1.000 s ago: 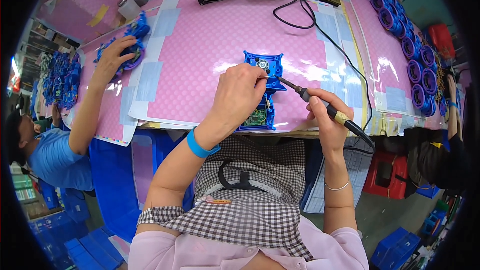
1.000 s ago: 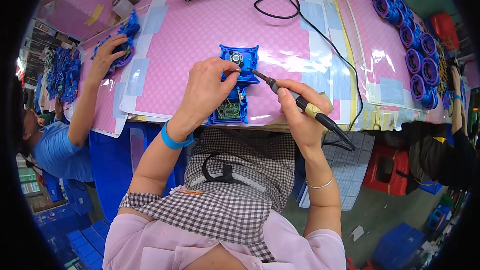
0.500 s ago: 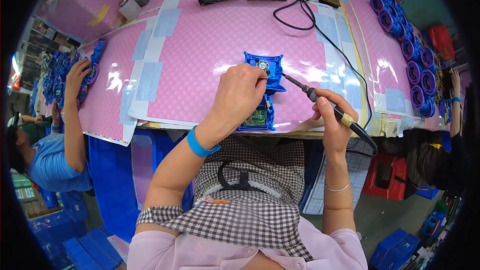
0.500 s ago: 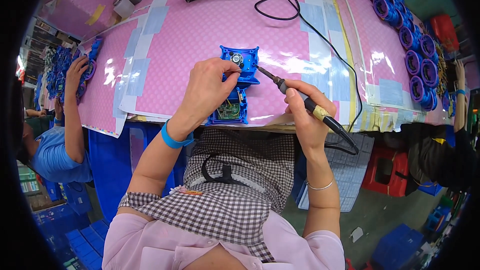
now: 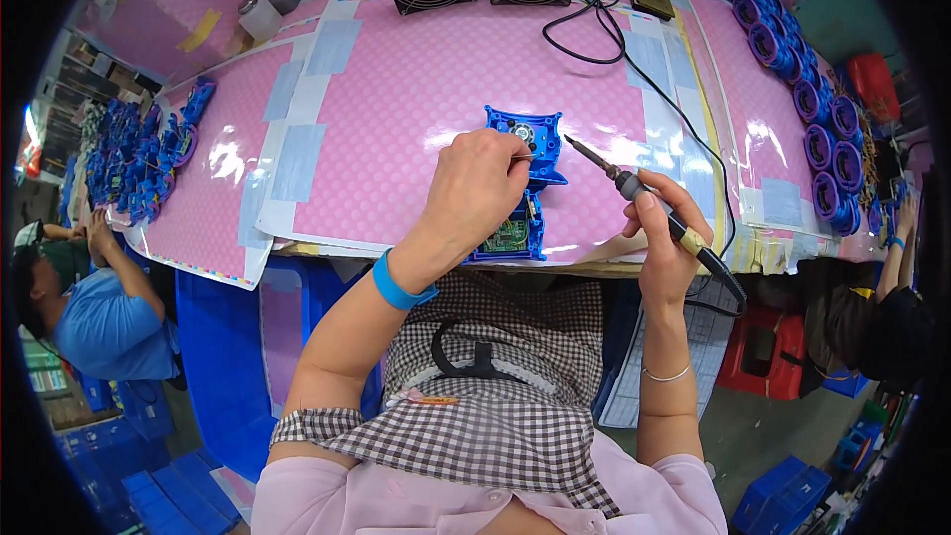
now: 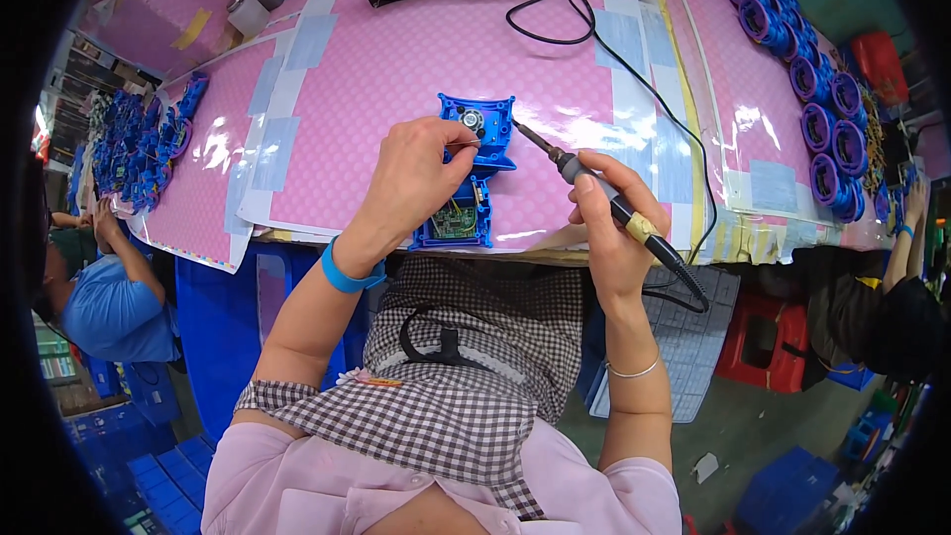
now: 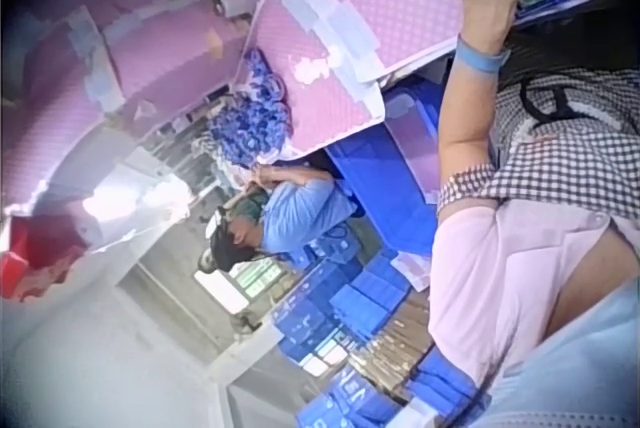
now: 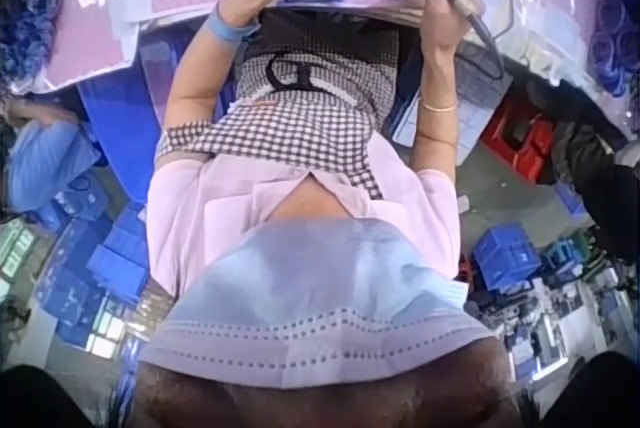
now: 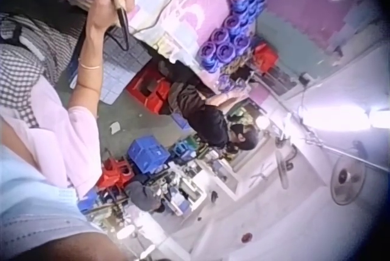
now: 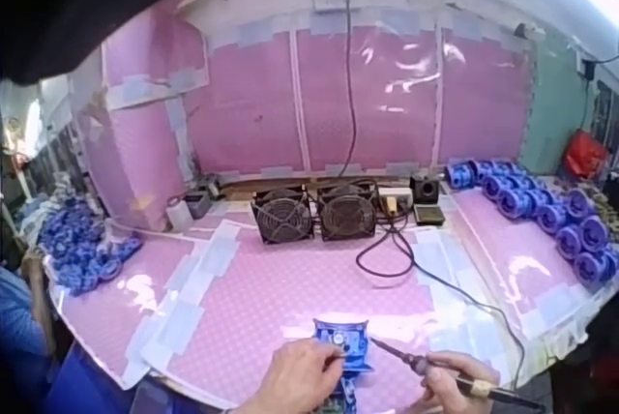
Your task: Soldering electronic components onto a blue plastic base at an assembly line.
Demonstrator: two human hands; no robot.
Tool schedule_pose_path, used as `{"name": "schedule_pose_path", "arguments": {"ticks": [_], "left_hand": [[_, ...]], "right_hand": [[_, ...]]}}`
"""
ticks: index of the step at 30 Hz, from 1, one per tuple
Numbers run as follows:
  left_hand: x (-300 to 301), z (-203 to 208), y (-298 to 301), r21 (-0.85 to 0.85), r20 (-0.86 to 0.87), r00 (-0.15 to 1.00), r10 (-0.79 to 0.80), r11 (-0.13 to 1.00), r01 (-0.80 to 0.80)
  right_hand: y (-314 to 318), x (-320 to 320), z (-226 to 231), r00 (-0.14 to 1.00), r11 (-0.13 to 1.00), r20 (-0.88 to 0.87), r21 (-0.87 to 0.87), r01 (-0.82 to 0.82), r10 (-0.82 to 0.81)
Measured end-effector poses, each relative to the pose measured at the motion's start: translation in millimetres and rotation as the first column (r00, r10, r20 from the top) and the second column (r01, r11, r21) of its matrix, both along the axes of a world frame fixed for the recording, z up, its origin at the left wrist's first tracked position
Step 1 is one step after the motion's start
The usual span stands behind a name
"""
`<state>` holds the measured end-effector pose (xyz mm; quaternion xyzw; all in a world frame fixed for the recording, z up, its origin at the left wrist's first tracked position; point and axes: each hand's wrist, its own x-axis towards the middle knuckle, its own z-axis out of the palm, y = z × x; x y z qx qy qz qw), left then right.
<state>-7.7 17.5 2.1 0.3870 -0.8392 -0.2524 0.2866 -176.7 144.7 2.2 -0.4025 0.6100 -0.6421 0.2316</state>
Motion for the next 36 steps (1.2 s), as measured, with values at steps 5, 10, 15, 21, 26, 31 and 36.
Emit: {"name": "schedule_pose_path", "arguments": {"ticks": [5,10,15,21,26,31,36], "left_hand": [[15,13,8,-0.064,-0.219,0.965,0.141,0.985,-0.158],[44,9,8,0.247,-0.274,0.871,0.407,0.905,-0.345],[26,2,5,0.229,-0.287,0.910,0.299,0.944,-0.238],[22,6,11,0.163,-0.252,0.941,0.223,0.969,-0.186],[16,-4,3,0.113,-0.206,0.966,0.159,0.984,-0.138],[17,-7,2,0.043,-0.153,0.980,0.128,0.991,-0.123],[14,-4,3,0.053,-0.141,0.983,0.122,0.992,-0.115]], "right_hand": [[1,-2,-1,1.000,0.997,0.028,-0.076,-0.007,0.009],[8,-3,-2,0.998,0.993,-0.039,-0.104,-0.046,0.042],[-1,7,2,0.990,0.991,-0.068,-0.040,-0.129,0.126],[-4,2,-8,0.986,0.989,-0.075,-0.003,-0.149,0.148],[-14,11,-7,0.980,0.981,-0.052,-0.002,-0.194,0.193],[-17,14,-8,0.978,0.984,-0.108,-0.013,-0.180,0.178],[-17,14,-8,0.979,0.984,-0.102,-0.012,-0.177,0.175]]}}
